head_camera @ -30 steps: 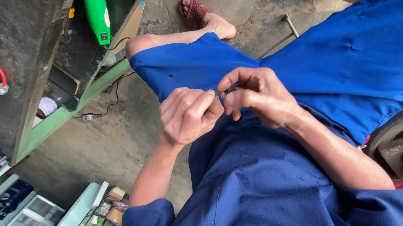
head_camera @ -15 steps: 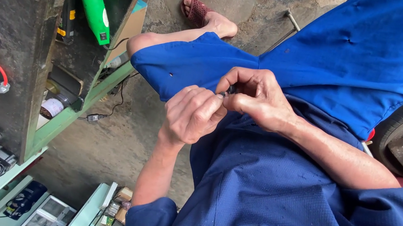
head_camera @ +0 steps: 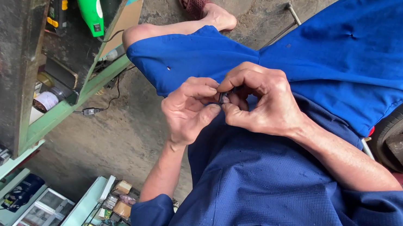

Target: Applying liquid to a small electronic component and installing it into an electronic device at a workbench.

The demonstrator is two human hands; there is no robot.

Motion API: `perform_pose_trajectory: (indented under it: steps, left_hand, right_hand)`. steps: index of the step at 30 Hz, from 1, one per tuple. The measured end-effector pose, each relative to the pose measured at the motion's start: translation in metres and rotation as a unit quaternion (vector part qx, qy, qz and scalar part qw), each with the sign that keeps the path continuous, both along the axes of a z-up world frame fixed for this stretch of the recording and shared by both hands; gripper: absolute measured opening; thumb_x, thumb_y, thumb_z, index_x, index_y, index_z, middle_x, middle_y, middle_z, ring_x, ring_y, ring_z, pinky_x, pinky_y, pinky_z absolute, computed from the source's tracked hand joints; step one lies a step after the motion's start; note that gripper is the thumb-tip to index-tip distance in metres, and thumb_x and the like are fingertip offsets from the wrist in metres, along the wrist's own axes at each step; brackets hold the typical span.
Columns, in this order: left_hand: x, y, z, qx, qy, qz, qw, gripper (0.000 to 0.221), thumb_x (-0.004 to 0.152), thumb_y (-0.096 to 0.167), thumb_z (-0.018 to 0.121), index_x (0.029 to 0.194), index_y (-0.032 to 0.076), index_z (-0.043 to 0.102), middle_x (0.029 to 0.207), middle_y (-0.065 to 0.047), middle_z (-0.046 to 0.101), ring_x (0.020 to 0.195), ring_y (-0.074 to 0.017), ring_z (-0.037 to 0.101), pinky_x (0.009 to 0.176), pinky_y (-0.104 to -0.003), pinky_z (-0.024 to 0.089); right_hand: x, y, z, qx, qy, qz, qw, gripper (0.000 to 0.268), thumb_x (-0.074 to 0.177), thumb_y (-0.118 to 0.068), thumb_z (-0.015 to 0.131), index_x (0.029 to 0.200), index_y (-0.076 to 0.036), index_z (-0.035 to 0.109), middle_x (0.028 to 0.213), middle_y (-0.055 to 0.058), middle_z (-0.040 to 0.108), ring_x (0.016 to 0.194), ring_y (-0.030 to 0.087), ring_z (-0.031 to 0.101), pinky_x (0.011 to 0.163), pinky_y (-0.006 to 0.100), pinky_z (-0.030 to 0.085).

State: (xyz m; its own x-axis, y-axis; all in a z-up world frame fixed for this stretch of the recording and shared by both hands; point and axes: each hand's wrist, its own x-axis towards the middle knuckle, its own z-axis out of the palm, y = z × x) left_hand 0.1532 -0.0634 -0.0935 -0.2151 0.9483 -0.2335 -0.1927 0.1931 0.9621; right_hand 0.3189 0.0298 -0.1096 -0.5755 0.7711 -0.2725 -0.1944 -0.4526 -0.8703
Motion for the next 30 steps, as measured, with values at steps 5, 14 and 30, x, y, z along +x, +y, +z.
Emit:
perform_pose_trajectory:
  steps: [5,14,30]
  left_hand:
    - [-0.01,-0.002,-0.005,0.064,0.053,-0.026,0.996,0.037,0.082,-0.009,0.08,0.113,-0.017,0.063,0.105,-0.032,0.071,0.094,-0.0392,0.076,0.078,-0.044,0.066]
    - [-0.016,0.003,0.006,0.115,0.168,-0.041,0.978,0.033,0.077,-0.009,0.085,0.106,-0.015,0.069,0.096,-0.027,0.077,0.089,-0.0359,0.079,0.072,-0.04,0.068]
    - [0.016,-0.012,-0.016,0.098,0.054,0.094,0.989,0.037,0.082,-0.006,0.08,0.106,-0.004,0.052,0.097,-0.029,0.067,0.092,-0.0401,0.075,0.083,-0.05,0.066]
  right_hand:
    - [0.002,-0.001,0.004,-0.028,0.036,0.03,0.999,0.029,0.073,0.016,0.072,0.101,0.008,0.069,0.077,0.016,0.068,0.061,0.016,0.066,0.055,0.028,0.06]
    - [0.005,0.002,0.0,-0.036,0.049,0.042,0.997,0.04,0.075,0.015,0.078,0.111,0.008,0.063,0.076,0.016,0.07,0.057,0.016,0.069,0.058,0.03,0.062]
    - [0.023,-0.003,-0.002,-0.032,0.095,0.067,0.993,0.037,0.102,0.007,0.053,0.138,0.015,0.051,0.115,0.027,0.071,0.102,0.031,0.075,0.086,0.045,0.065]
